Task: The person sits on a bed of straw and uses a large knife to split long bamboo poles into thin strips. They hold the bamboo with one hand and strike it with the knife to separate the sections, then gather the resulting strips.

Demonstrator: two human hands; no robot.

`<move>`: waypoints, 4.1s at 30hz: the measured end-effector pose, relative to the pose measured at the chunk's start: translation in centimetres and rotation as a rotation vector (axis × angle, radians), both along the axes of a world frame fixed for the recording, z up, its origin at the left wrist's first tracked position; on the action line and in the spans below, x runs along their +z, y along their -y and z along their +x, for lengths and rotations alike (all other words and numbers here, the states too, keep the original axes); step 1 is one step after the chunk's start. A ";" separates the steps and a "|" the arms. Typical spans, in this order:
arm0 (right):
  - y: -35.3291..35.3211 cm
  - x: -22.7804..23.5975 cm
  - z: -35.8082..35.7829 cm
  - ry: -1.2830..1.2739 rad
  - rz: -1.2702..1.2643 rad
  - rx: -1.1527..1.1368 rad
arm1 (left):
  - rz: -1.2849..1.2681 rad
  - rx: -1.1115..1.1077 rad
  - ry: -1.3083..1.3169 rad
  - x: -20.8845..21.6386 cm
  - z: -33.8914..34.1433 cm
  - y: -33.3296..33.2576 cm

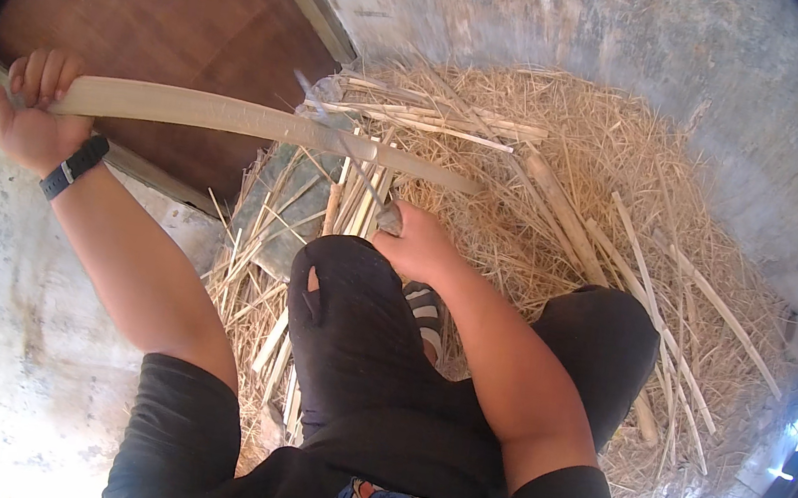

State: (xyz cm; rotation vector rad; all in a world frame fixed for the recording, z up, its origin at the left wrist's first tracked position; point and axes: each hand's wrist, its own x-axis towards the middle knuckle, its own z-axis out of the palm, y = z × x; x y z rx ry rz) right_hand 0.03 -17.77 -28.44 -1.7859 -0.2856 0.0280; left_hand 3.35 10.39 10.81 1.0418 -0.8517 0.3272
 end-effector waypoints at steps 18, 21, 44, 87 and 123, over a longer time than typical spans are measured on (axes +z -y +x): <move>1.4 1.7 0.6 -0.230 -0.208 -0.056 | -0.012 -0.021 -0.024 0.0 1.4 -1.1; 2.4 1.9 0.9 -0.278 -0.371 -0.132 | -0.026 0.023 -0.017 -0.3 1.2 -0.8; 5.6 5.4 -1.7 -0.276 -0.408 -0.044 | -0.140 0.152 0.002 -0.7 -0.5 4.3; 3.2 4.4 -2.6 -0.101 -0.128 -0.164 | -0.018 0.117 0.064 2.2 1.9 8.1; 3.6 1.4 -1.2 -0.128 -0.139 -0.129 | 0.019 -0.066 0.022 1.8 2.3 5.1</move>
